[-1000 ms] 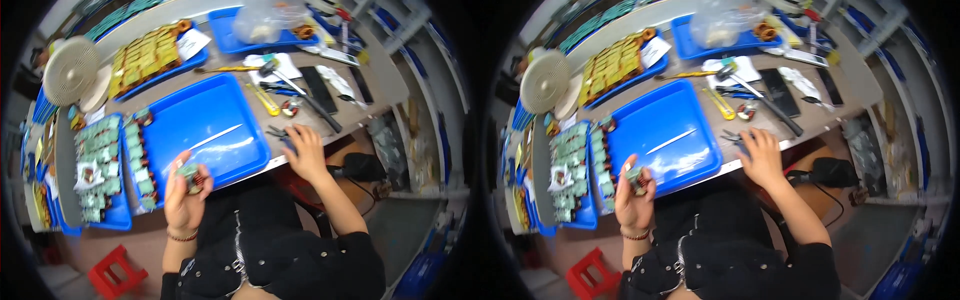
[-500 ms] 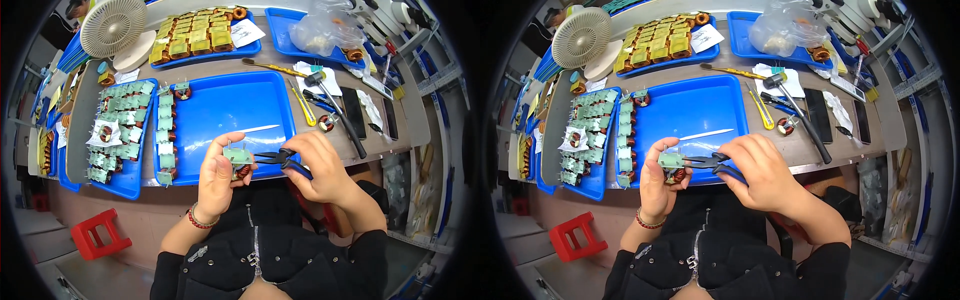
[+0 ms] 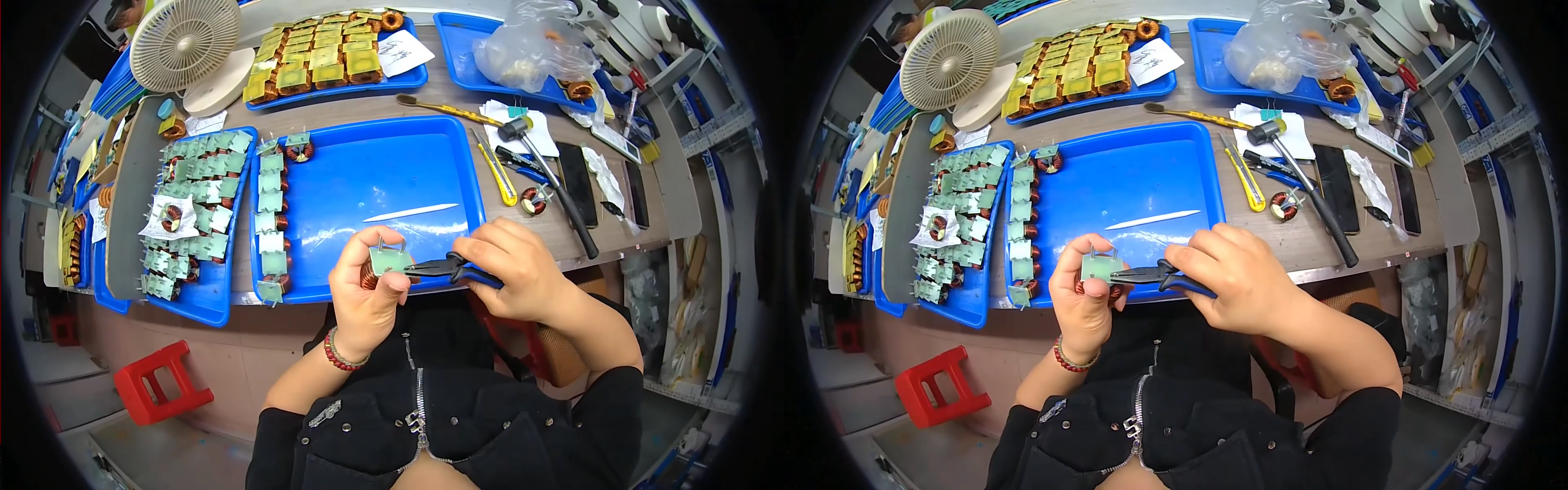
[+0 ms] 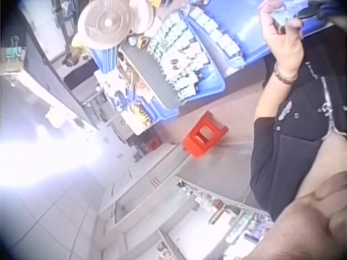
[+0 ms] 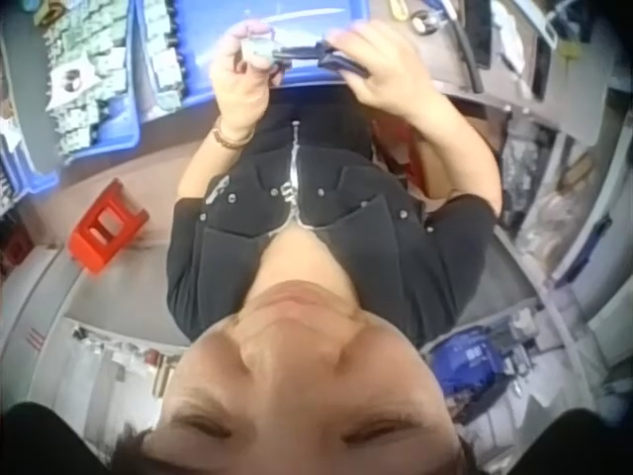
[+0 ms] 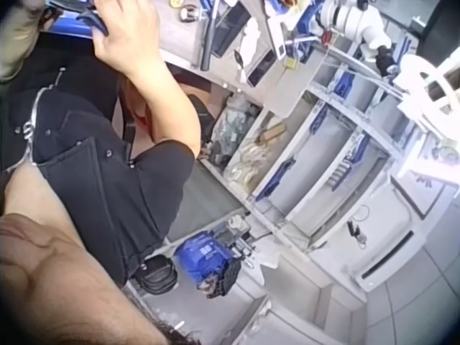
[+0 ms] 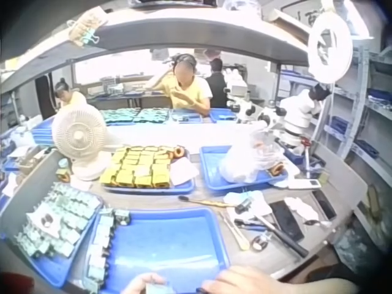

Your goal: Assembling and inspecting electronic transformer components on a production line, including trimming wires and marking parts.

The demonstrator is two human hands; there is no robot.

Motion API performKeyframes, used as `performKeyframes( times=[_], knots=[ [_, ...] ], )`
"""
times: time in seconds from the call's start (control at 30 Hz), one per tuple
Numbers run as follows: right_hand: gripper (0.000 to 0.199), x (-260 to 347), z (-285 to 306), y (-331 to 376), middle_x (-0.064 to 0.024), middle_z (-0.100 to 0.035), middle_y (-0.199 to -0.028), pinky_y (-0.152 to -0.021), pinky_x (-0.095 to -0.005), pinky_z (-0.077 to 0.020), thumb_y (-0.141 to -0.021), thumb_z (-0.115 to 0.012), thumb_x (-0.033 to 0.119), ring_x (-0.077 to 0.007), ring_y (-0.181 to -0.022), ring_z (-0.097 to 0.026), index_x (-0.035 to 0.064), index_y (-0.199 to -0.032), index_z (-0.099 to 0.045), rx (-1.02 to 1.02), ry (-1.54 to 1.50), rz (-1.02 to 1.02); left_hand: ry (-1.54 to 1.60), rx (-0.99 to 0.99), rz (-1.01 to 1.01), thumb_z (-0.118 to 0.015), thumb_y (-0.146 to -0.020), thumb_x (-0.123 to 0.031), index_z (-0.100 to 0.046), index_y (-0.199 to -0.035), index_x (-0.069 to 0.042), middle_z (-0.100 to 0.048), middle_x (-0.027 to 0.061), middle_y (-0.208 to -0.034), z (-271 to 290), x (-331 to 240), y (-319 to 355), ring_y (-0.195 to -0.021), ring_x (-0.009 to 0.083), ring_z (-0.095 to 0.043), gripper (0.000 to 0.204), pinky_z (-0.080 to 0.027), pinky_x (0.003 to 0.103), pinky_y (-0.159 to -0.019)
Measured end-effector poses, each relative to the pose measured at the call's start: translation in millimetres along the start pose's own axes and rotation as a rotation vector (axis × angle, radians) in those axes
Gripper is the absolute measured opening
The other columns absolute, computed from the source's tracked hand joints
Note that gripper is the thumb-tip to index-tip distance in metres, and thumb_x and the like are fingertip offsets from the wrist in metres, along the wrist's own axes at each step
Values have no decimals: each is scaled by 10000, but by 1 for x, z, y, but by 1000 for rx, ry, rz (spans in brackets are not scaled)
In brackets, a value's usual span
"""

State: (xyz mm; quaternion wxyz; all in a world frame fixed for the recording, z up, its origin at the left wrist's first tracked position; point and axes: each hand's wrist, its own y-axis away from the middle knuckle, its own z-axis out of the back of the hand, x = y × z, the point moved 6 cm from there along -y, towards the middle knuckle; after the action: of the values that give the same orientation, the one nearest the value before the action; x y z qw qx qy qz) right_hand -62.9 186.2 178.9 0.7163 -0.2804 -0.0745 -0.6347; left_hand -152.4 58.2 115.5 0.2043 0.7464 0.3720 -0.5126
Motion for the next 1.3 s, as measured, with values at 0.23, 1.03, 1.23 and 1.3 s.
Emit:
performKeyframes(
  times=[0.23, 1.03, 1.23, 1.3],
  knots=[
    [280, -12, -15, 0, -130, -609, -828, -707, -377, -459, -733, -704, 152, -301, -821, -588, 41, -969, -601, 254, -567, -224, 73, 56, -101, -742, -749, -254, -480, -1111, 5, -553, -3, -772, 2, -1, 2, -598, 18, -467, 516, -368, 153, -512],
    [397, -10, -9, -19, -87, -514, -827, -667, -376, -414, -617, -664, 69, -288, -767, -516, 83, -998, -553, -65, 360, 46, 189, -203, 219, -473, -878, -499, -442, -1141, -35, -542, 86, -732, 1, 12, -13, -561, 106, -473, 533, -364, 184, -468],
    [508, -36, 9, 38, -171, -525, -1080, -907, -408, -372, -667, -688, 92, -348, -1033, -488, 14, -1132, -497, -348, 210, -187, 669, 106, 295, -210, -940, -541, -323, -1334, -39, -557, 154, -951, 4, 3, -9, -757, 200, -533, 648, -395, 239, -581],
    [485, -65, 0, 88, -174, -525, -1079, -912, -431, -350, -698, -694, 190, -368, -1019, -478, 21, -1108, -497, -401, 284, -340, 699, 98, 286, -287, -963, -397, -288, -1359, -36, -518, 163, -1003, 0, -6, -8, -784, 227, -503, 535, -408, 244, -574]
  ],
)
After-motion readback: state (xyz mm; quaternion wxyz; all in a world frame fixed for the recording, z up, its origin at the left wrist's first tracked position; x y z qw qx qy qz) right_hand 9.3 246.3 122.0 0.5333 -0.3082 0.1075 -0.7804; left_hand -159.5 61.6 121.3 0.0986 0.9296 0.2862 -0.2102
